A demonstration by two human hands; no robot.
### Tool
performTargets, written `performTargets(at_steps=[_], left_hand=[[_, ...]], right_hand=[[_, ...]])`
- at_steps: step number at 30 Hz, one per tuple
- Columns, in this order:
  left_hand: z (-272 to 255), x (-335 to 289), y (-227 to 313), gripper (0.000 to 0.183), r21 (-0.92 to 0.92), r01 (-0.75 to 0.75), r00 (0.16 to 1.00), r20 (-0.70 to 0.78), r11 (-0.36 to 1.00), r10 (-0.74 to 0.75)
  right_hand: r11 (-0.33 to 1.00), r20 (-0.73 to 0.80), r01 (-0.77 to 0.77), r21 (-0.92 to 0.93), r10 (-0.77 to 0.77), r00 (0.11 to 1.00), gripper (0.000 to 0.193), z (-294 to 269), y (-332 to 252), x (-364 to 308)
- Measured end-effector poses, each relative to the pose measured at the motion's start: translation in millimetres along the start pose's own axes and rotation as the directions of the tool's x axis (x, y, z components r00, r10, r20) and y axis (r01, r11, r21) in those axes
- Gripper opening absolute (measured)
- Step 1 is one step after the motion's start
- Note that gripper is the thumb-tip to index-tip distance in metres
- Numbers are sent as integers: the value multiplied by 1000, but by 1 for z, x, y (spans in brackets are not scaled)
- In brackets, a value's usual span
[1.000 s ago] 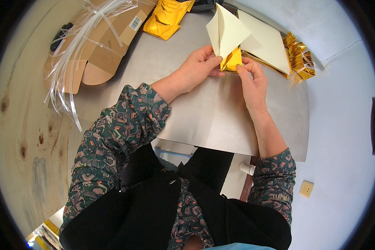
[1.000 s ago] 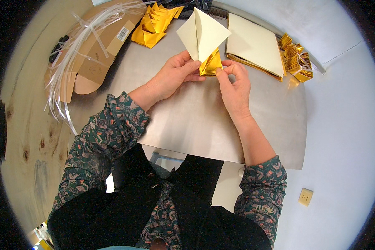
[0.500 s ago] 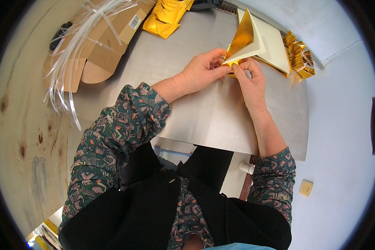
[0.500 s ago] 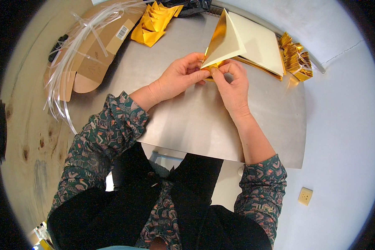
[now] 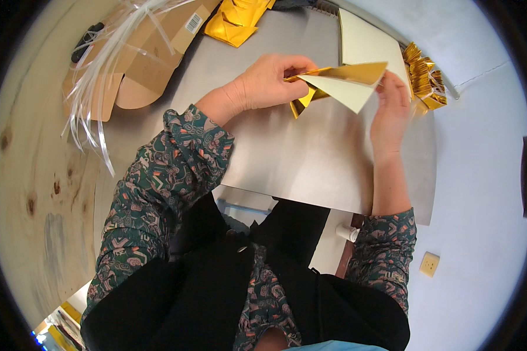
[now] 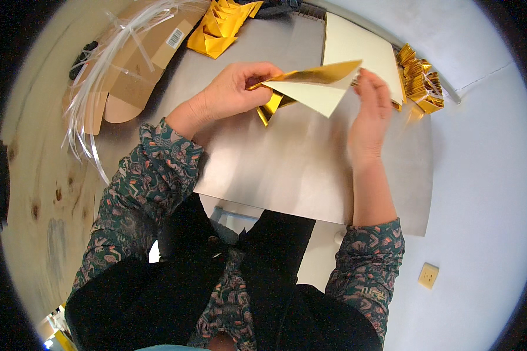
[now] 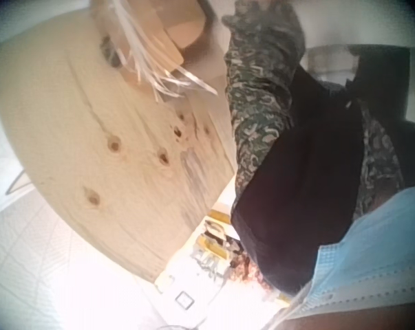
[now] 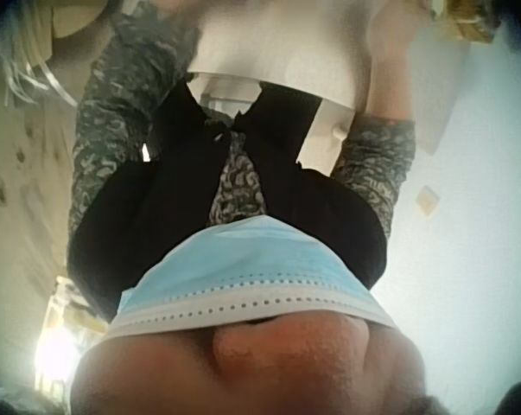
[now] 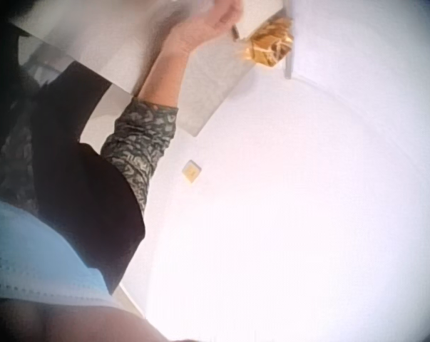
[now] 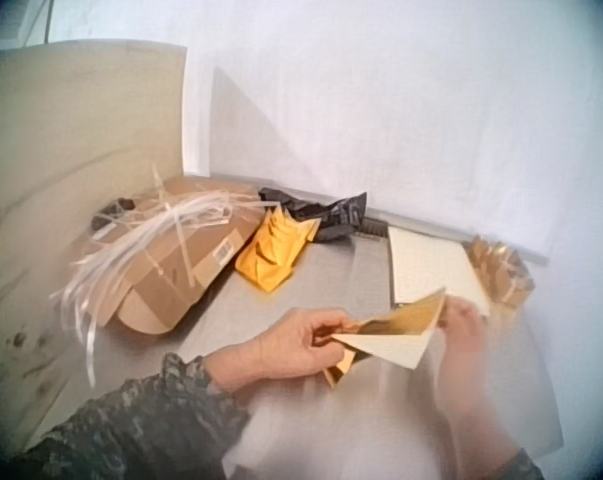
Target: The person folds a gold-colored sheet of paper by hand into a small triangular packet on a metal table. They smooth the creases, fold the sides inward, and tuck the top flap to close the packet, then place it with other finished packets.
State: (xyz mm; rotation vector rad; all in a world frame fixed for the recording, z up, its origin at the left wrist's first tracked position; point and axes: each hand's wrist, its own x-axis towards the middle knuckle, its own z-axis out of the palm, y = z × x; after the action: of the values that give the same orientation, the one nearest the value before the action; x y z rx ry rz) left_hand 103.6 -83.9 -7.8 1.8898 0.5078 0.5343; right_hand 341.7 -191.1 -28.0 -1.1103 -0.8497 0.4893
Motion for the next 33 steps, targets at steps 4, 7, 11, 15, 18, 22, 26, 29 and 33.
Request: performTargets(at_steps=[4,7,11,15,18,22,26,29,33], left_hand=[[-1,-5,14,32,190,-21,994,106,981,1],[-1,-6,22,31,284,-25,986,162,958,-23],[0,-6,25,29,283,-18,983,180,959,-35],[2,-5,20,25,138,-25,990,138,990,6],[2,-4,16,22,88,10,993,116,996,-21],[3,-1,13,21,7,1,988,154,1000,-2],[9,-3,10,22,53,-33,991,134,998,26],[16,-1,6,23,67,-147,988,49,987,143],[17,2,0,22,16,-100,995,19,995,100]], right_hand=[[974,9,225,8,-225,974,19,-18,-10,11],[889,294,432,-151,-377,878,17,-21,-21,12],[598,653,708,-375,-371,660,24,-16,-37,4],[687,715,609,-396,-184,674,25,-5,-36,-7],[703,705,562,-437,-120,699,24,-3,-30,-12],[746,645,503,-438,-130,754,21,-4,-24,-12],[739,649,517,-432,-143,747,20,-5,-19,-10],[754,648,489,-439,-112,754,20,-5,-20,-10],[571,686,711,-409,-321,653,20,-1,-27,-7]])
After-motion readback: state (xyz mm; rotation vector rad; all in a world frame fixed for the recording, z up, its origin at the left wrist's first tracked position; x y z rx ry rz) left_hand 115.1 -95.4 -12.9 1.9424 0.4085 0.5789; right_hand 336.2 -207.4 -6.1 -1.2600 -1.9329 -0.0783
